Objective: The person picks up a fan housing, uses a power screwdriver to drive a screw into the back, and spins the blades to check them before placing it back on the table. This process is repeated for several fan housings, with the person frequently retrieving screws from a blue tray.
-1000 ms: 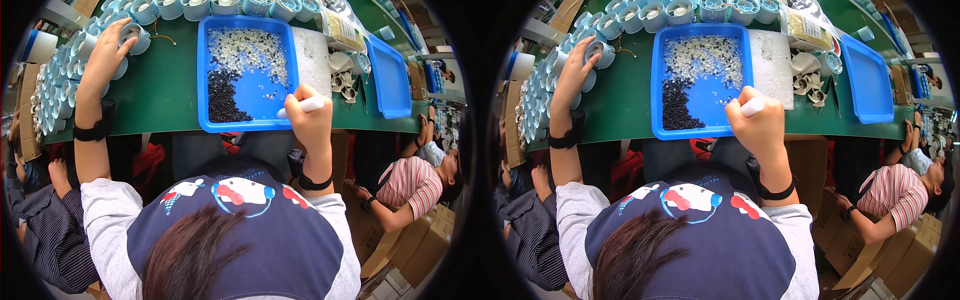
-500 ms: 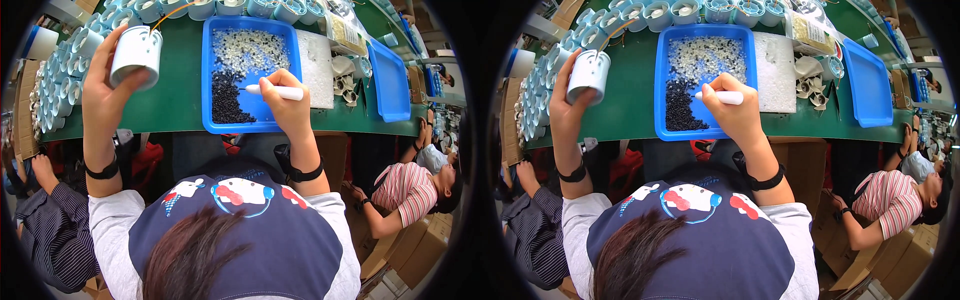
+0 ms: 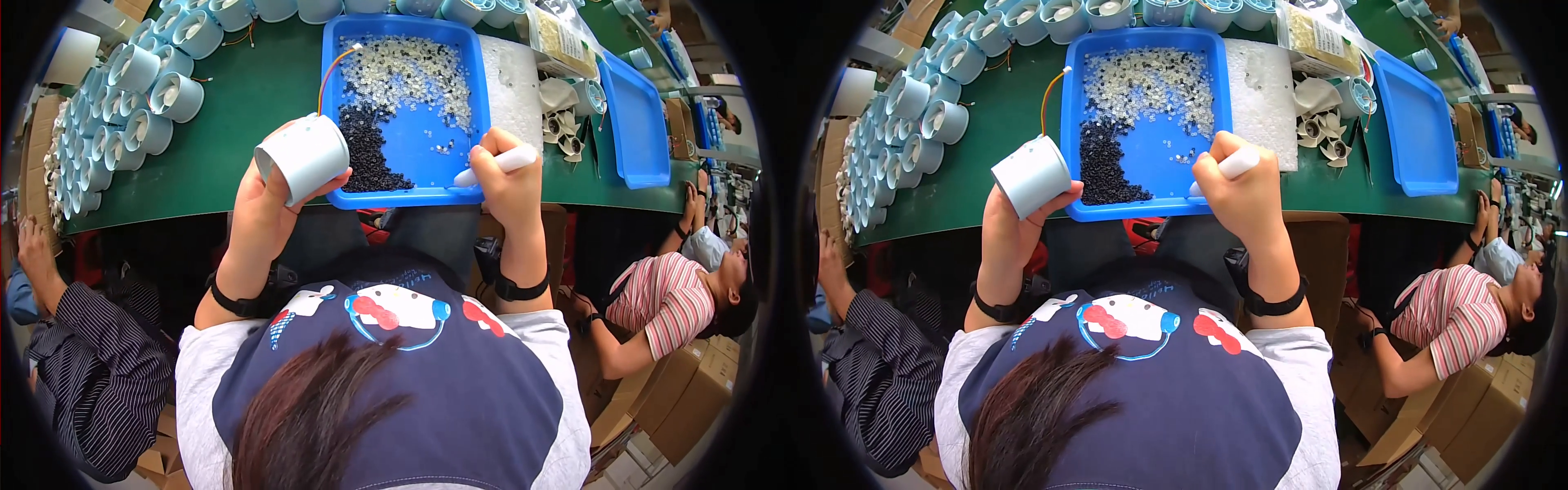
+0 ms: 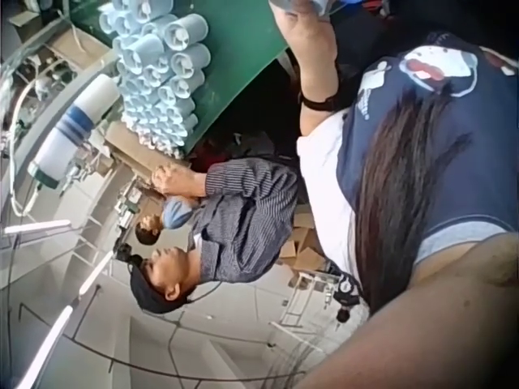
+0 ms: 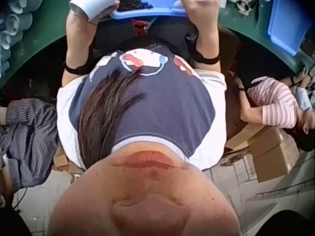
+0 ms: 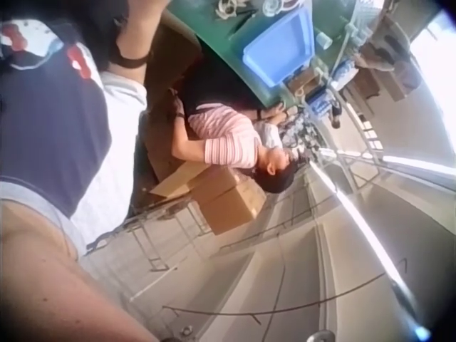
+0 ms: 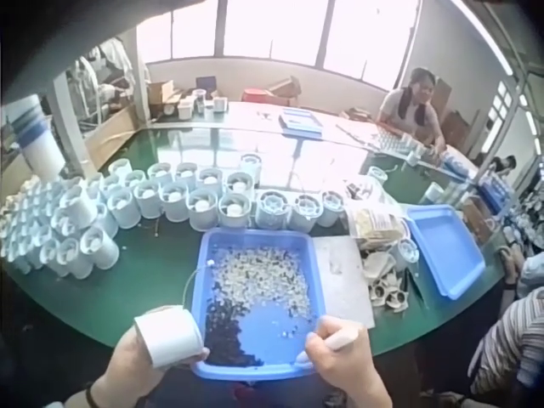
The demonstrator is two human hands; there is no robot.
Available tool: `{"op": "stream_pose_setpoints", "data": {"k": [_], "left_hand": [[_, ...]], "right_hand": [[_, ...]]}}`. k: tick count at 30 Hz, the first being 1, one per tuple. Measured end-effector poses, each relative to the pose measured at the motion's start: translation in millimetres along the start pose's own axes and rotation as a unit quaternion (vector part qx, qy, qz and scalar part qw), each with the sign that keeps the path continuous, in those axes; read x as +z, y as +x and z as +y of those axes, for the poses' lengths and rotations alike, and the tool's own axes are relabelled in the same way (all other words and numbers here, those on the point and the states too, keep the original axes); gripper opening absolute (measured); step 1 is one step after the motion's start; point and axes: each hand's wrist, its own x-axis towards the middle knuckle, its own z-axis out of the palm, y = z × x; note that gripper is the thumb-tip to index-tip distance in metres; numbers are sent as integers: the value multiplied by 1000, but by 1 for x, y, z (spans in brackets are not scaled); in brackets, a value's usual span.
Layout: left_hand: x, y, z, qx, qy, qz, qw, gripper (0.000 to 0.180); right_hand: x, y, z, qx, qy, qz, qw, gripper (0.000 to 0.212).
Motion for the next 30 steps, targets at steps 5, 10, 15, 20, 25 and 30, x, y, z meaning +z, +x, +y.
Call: {"op": "stream_pose_setpoints", "data": {"k": [5,10,15,20,25,30], "left_hand": [[-2,2,5,10,-43,-1,999,60],[10,10,17,32,-132,-108,985,54],[40,15,13,-23,-307,-213,927,55],[58,14,-2,-28,-415,-249,875,52],[68,13,3,-64,-465,-232,852,49],[74,15,7,-61,-412,-214,883,53]], "right_hand": [[-14,9,4,106,315,-50,942,24],[-12,10,-22,51,555,-66,827,28],[-7,9,-79,-104,641,-63,758,36],[-10,10,-100,-271,591,-150,745,34],[6,7,-107,-300,653,-122,684,34],[8,8,-107,-305,646,-111,691,35]]}}
